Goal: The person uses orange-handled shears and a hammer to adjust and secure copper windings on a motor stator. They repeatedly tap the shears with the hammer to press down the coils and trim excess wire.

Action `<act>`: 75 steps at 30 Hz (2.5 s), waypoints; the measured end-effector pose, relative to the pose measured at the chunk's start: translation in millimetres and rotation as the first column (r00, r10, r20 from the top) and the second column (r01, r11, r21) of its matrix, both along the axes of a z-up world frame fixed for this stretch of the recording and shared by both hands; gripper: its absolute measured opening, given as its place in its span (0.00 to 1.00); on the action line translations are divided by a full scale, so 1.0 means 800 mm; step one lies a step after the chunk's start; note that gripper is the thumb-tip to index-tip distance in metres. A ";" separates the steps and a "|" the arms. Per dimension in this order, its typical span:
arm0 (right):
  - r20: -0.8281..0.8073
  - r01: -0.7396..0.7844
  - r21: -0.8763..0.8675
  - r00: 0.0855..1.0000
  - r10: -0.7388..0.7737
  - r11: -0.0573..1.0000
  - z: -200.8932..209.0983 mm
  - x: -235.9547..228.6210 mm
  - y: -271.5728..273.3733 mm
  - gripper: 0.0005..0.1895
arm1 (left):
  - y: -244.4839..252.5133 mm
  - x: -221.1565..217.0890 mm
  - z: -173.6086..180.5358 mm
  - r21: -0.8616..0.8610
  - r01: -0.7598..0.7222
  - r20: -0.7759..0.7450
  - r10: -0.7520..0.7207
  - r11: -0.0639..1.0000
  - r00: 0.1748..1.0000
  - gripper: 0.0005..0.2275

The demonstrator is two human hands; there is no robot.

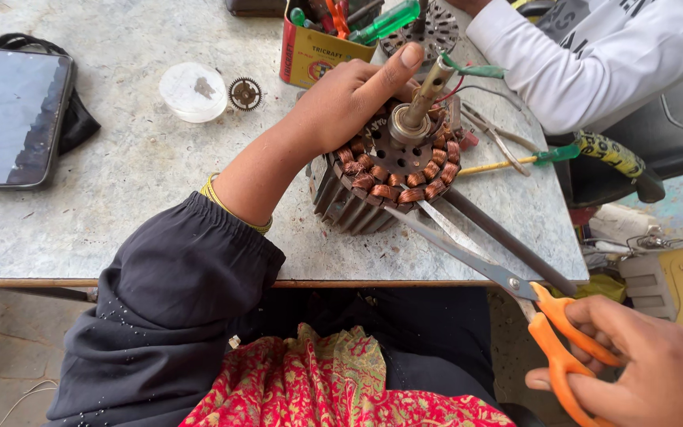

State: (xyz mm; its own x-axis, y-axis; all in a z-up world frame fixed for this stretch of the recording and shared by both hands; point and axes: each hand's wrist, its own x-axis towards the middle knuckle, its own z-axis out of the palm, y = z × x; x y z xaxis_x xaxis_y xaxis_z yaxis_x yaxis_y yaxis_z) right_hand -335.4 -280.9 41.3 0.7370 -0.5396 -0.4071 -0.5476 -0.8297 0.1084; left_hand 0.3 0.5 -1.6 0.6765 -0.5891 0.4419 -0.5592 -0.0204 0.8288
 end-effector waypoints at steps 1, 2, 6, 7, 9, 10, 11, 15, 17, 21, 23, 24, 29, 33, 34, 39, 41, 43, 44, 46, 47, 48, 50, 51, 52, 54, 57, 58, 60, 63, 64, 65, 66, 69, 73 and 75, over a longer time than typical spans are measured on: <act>0.060 0.045 0.232 0.996 -0.060 0.972 -0.003 0.002 0.000 0.39 | 0.000 0.000 -0.001 -0.009 0.000 0.006 0.000 1.000 1.000 0.42; 0.101 0.042 0.401 0.991 -0.089 0.915 -0.007 0.005 -0.002 0.38 | -0.001 0.000 -0.001 -0.006 -0.003 0.001 0.003 1.000 1.000 0.42; 0.150 -0.016 0.745 0.978 -0.144 0.666 -0.015 0.014 -0.010 0.38 | -0.001 -0.002 0.000 -0.007 -0.009 -0.009 0.008 1.000 1.000 0.41; 0.142 -0.007 0.737 0.979 -0.145 0.676 -0.013 0.014 -0.010 0.38 | -0.001 -0.001 0.001 -0.011 -0.005 -0.010 0.005 1.000 1.000 0.41; 0.094 0.047 0.611 0.987 -0.131 0.790 -0.006 0.011 -0.004 0.38 | -0.001 0.000 0.001 0.012 -0.013 -0.009 0.013 1.000 1.000 0.41; 0.056 0.078 0.476 0.991 -0.119 0.876 -0.001 0.010 -0.002 0.36 | 0.000 0.001 0.001 0.022 -0.020 -0.008 0.020 1.000 1.000 0.41; 0.027 0.086 0.385 0.994 -0.105 0.919 0.002 0.009 0.001 0.36 | -0.001 0.002 0.000 0.017 0.000 -0.020 0.000 1.000 1.000 0.41; -0.029 0.042 0.363 0.999 -0.034 0.931 0.001 0.006 -0.015 0.36 | 0.003 0.005 -0.003 0.000 0.056 -0.049 -0.056 0.998 0.997 0.40; 0.091 -0.042 0.644 0.996 -0.022 0.764 -0.017 0.006 -0.044 0.38 | 0.005 0.005 -0.001 -0.017 0.084 -0.065 -0.085 0.996 0.994 0.40; -0.027 0.031 0.906 1.000 -0.014 0.421 -0.073 -0.014 -0.107 0.31 | 0.009 0.000 -0.002 -0.138 0.119 -0.058 -0.128 0.983 0.990 0.36; -0.114 0.131 0.927 0.991 -0.069 0.351 -0.098 -0.027 -0.127 0.33 | 0.018 -0.005 -0.004 -0.224 0.088 0.008 -0.089 0.971 0.996 0.32; -0.117 0.126 0.950 0.992 -0.048 0.284 -0.105 -0.032 -0.133 0.34 | 0.026 -0.010 -0.007 -0.265 0.053 0.054 -0.041 0.963 0.998 0.29; -0.021 0.021 0.996 1.000 -0.002 0.085 -0.110 -0.036 -0.098 0.47 | 0.069 -0.066 -0.015 -0.507 -0.197 0.232 0.353 0.839 0.906 0.15; 0.165 -0.156 0.983 0.982 0.091 -0.096 -0.095 -0.015 -0.019 0.53 | 0.086 -0.171 -0.018 -0.371 -0.356 0.544 0.512 0.858 0.665 0.16; 0.160 -0.153 0.984 0.985 0.070 -0.086 -0.088 -0.008 -0.002 0.55 | 0.089 -0.199 -0.019 -0.326 -0.262 0.588 0.412 0.908 0.696 0.17; 0.094 -0.067 0.954 0.992 0.081 -0.292 -0.075 0.013 0.050 0.56 | 0.096 -0.277 -0.015 -0.074 -0.005 0.774 0.060 0.997 0.630 0.20; 0.075 -0.052 0.943 0.996 0.055 -0.329 -0.082 0.010 0.052 0.55 | 0.099 -0.288 -0.013 -0.062 0.013 0.783 0.041 0.998 0.621 0.20; 0.069 -0.061 0.936 0.998 0.011 -0.346 -0.092 0.001 0.046 0.54 | 0.101 -0.294 -0.013 -0.070 -0.005 0.774 0.057 0.998 0.630 0.19; 0.066 -0.069 0.933 0.998 -0.019 -0.352 -0.096 -0.005 0.042 0.53 | 0.101 -0.296 -0.014 -0.067 -0.023 0.759 0.066 0.997 0.648 0.19; 0.028 -0.053 0.919 0.997 -0.068 -0.391 -0.102 -0.010 0.038 0.53 | 0.100 -0.299 -0.016 -0.063 -0.052 0.727 0.082 0.997 0.682 0.19; 0.010 -0.048 0.912 0.995 -0.095 -0.408 -0.102 -0.013 0.038 0.53 | 0.097 -0.301 -0.018 -0.066 -0.048 0.721 0.081 0.997 0.689 0.19; 0.004 -0.045 0.904 0.995 -0.096 -0.425 -0.101 -0.015 0.040 0.52 | 0.094 -0.302 -0.020 -0.071 -0.041 0.714 0.080 0.997 0.695 0.19; -0.004 -0.039 0.887 0.996 -0.094 -0.459 -0.097 -0.018 0.052 0.51 | 0.087 -0.303 -0.022 -0.073 -0.013 0.719 0.061 0.997 0.692 0.19; 0.002 -0.039 0.869 0.997 -0.076 -0.493 -0.093 -0.019 0.060 0.51 | 0.085 -0.305 -0.022 -0.068 0.008 0.729 0.044 0.998 0.683 0.19; 0.011 -0.037 0.849 0.998 -0.054 -0.527 -0.090 -0.019 0.070 0.50 | 0.083 -0.306 -0.022 -0.064 0.024 0.741 0.031 0.998 0.671 0.20; -0.050 -0.018 0.825 0.993 -0.105 -0.565 -0.087 -0.020 0.092 0.50 | 0.082 -0.312 -0.020 -0.062 0.037 0.742 0.021 0.997 0.670 0.21; -0.167 0.008 0.813 0.961 -0.221 -0.582 -0.091 -0.025 0.121 0.50 | 0.087 -0.324 -0.016 -0.071 0.071 0.730 0.004 0.995 0.683 0.24; -0.144 0.004 0.813 0.970 -0.196 -0.582 -0.093 -0.028 0.127 0.50 | 0.089 -0.328 -0.015 -0.075 0.084 0.724 -0.003 0.994 0.690 0.25; -0.163 0.037 0.776 0.976 -0.144 -0.629 -0.099 -0.029 0.136 0.49 | 0.091 -0.337 -0.014 -0.047 0.072 0.724 -0.016 0.996 0.690 0.26; -0.285 0.146 0.639 0.957 -0.057 -0.756 -0.118 -0.029 0.155 0.43 | 0.088 -0.345 -0.017 -0.048 0.056 0.708 -0.005 0.997 0.706 0.27; -0.322 0.177 0.585 0.946 -0.026 -0.791 -0.124 -0.030 0.161 0.42 | 0.087 -0.346 -0.018 -0.056 0.053 0.702 0.002 0.997 0.713 0.27; -0.356 0.206 0.528 0.935 0.006 -0.824 -0.130 -0.031 0.166 0.40 | 0.088 -0.347 -0.020 -0.049 0.006 0.684 0.029 0.999 0.729 0.27; -0.255 0.092 0.562 0.965 -0.067 -0.822 -0.135 -0.032 0.171 0.40 | 0.088 -0.348 -0.021 -0.043 -0.040 0.667 0.059 0.998 0.742 0.28; 0.101 -0.184 0.694 0.982 -0.159 -0.696 -0.146 -0.036 0.178 0.41 | 0.094 -0.353 -0.028 -0.016 -0.129 0.631 0.110 0.991 0.768 0.29; 0.192 -0.067 0.701 0.977 0.097 -0.710 -0.141 -0.023 0.178 0.44 | 0.106 -0.351 -0.037 -0.089 -0.174 0.670 0.188 0.981 0.719 0.24; 0.188 0.014 0.679 0.963 0.191 -0.734 -0.130 -0.013 0.180 0.43 | 0.116 -0.345 -0.040 -0.192 -0.059 0.619 0.168 0.980 0.767 0.22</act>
